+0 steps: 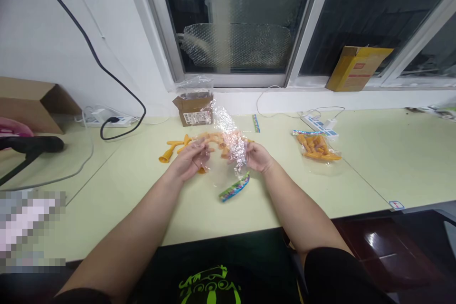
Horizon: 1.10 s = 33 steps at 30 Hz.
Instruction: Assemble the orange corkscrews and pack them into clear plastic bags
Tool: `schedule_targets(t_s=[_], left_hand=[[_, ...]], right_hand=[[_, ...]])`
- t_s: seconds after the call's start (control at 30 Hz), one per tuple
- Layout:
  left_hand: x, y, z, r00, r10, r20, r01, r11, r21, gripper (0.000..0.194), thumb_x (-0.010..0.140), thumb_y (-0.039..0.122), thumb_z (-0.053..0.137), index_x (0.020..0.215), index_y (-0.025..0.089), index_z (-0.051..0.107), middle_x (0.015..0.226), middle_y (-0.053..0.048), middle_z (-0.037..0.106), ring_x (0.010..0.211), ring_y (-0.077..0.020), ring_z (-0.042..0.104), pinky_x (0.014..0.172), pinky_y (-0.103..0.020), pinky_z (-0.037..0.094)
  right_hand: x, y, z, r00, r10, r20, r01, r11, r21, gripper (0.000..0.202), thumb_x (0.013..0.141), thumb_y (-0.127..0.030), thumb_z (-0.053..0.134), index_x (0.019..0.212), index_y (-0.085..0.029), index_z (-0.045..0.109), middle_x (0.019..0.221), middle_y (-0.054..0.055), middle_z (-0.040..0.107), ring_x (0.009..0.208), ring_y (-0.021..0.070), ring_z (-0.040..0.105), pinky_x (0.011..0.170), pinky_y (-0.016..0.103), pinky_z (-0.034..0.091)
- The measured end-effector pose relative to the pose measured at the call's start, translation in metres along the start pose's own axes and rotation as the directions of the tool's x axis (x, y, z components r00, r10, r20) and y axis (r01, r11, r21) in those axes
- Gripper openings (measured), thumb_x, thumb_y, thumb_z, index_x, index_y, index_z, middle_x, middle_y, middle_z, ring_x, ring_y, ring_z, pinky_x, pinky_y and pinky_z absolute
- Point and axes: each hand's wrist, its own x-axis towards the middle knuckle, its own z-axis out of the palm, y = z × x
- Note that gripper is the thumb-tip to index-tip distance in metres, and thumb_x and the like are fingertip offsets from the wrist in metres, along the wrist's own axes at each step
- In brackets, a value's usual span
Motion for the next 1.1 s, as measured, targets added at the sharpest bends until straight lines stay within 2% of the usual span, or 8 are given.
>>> schedule_targets(t_s=[0.1,0.2,0.3,0.4,0.53,0.67,0.83,1.1], left_hand=[[0.005,0.007,-0.007,0.97,0.223,-0.091,-0.217,0.973,0.074,0.044,0.065,0.028,0.095,0.1,0.019,0.07,0.081,0.0,0.069,0.067,-0.0115,0.066,0.067,-0.025,0.058],[0.001,0.018,-0.012,0.846,0.526,-0.087,-0.49,0.832,0.26,0.042,0.069,0.039,0.093,0.098,0.019,0.071,0.077,0.0,0.067,0.068,-0.0116,0.065,0.069,-0.025,0.057],[-0.011,0.031,-0.014,0.565,0.825,0.035,-0.7,0.456,0.549,0.026,0.079,0.037,0.086,0.092,0.02,0.073,0.08,-0.001,0.066,0.073,-0.0125,0.064,0.072,-0.027,0.055],[-0.025,0.043,-0.016,0.251,0.919,0.304,-0.693,-0.049,0.719,0.009,0.083,0.026,0.083,0.087,0.023,0.075,0.079,-0.002,0.065,0.074,-0.0143,0.062,0.07,-0.029,0.052],[-0.034,0.051,-0.02,0.081,0.823,0.562,-0.604,-0.408,0.685,0.013,0.085,0.018,0.078,0.095,0.027,0.079,0.079,-0.003,0.063,0.073,-0.0165,0.061,0.066,-0.032,0.05],[-0.028,0.047,-0.021,0.252,0.705,0.663,-0.606,-0.42,0.676,0.015,0.091,0.019,0.069,0.096,0.029,0.079,0.083,-0.004,0.067,0.081,-0.0199,0.063,0.076,-0.038,0.051],[-0.014,0.033,-0.026,0.481,0.574,0.663,-0.618,-0.314,0.721,0.017,0.095,0.022,0.062,0.093,0.027,0.078,0.084,-0.005,0.068,0.082,-0.0209,0.061,0.077,-0.038,0.049],[-0.004,0.019,-0.032,0.626,0.421,0.657,-0.659,-0.165,0.734,0.023,0.094,0.018,0.055,0.098,0.024,0.077,0.087,-0.005,0.068,0.087,-0.0213,0.064,0.082,-0.037,0.05]], right_hand=[[0.006,-0.001,0.0,0.984,-0.129,-0.12,0.115,0.986,-0.117,0.025,0.067,-0.028,0.064,0.091,-0.021,0.061,0.097,0.006,0.072,0.091,0.025,0.071,0.081,0.04,0.059],[0.01,-0.002,-0.004,0.846,-0.418,-0.332,0.314,0.892,-0.326,0.023,0.07,-0.026,0.071,0.09,-0.024,0.06,0.098,0.0,0.066,0.089,0.0175,0.065,0.079,0.03,0.054],[0.009,-0.002,-0.005,0.671,-0.656,-0.346,0.402,0.713,-0.574,0.021,0.078,-0.029,0.069,0.097,-0.027,0.061,0.1,0.001,0.06,0.09,0.0169,0.059,0.08,0.03,0.052],[0.004,-0.001,0.003,0.572,-0.79,-0.22,0.401,0.504,-0.765,0.027,0.084,-0.035,0.066,0.109,-0.029,0.06,0.111,0.005,0.057,0.098,0.0215,0.057,0.087,0.037,0.053],[-0.004,0.001,0.017,0.471,-0.882,-0.031,0.39,0.24,-0.889,0.046,0.084,-0.038,0.068,0.127,-0.032,0.055,0.123,0.01,0.054,0.106,0.0276,0.057,0.095,0.048,0.053],[-0.011,0.004,0.028,0.477,-0.872,0.113,0.374,0.085,-0.923,0.052,0.082,-0.036,0.071,0.132,-0.034,0.055,0.124,0.012,0.056,0.114,0.0336,0.057,0.099,0.057,0.052],[-0.006,0.006,0.035,0.627,-0.72,0.298,0.37,-0.061,-0.927,0.036,0.084,-0.03,0.071,0.12,-0.032,0.066,0.124,0.012,0.063,0.12,0.0348,0.059,0.108,0.059,0.045],[0.02,0.024,0.021,0.777,-0.496,0.387,0.425,-0.041,-0.904,0.009,0.091,-0.025,0.06,0.094,-0.027,0.068,0.104,0.01,0.075,0.102,0.0274,0.07,0.097,0.049,0.054]])
